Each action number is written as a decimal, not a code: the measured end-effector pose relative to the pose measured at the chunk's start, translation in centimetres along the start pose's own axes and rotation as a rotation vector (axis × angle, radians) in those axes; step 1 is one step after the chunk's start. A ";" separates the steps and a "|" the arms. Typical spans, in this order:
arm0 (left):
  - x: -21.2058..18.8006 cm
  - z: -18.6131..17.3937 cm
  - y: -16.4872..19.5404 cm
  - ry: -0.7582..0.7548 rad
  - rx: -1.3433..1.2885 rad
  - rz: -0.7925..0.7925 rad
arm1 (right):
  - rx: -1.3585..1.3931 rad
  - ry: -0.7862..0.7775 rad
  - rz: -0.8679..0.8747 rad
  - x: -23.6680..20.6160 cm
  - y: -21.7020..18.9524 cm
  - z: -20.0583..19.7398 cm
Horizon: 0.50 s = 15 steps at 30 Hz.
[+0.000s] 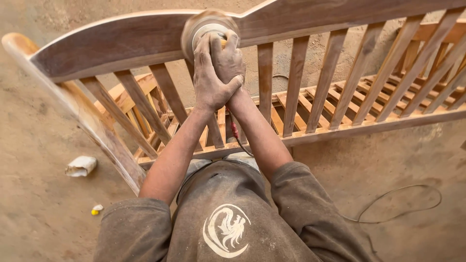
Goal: The person uses a handheld orbital sander to sand the curved top rail and slats of a wooden bench, steadying the bench with the other hand and repositioning it to reach different sections. At the end the person sets the sander down on the bench and steps back.
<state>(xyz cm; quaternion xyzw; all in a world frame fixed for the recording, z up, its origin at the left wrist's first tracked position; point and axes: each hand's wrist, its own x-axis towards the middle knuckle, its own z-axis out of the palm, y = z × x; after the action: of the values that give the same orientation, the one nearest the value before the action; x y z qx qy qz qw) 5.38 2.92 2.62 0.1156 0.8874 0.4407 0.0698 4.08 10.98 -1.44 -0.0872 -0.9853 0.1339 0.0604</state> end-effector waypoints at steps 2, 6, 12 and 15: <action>0.5 0.9 0.7 -0.077 -0.036 -0.077 | -0.079 0.022 -0.038 -0.1 1.1 0.0; 1.5 2.4 2.2 -0.120 -0.100 -0.074 | -0.373 0.027 -0.173 0.1 3.3 -0.4; 3.0 0.2 1.3 -0.084 -0.051 0.039 | -0.119 0.037 0.079 2.3 0.9 -0.9; 2.9 0.5 1.8 -0.132 -0.041 -0.018 | 0.004 0.044 0.143 2.2 1.0 -2.2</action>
<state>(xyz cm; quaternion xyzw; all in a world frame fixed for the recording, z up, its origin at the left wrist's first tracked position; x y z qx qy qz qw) 2.96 5.09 3.69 0.1352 0.8726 0.4496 0.1345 2.43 12.92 0.55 -0.1603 -0.9747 0.1378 0.0724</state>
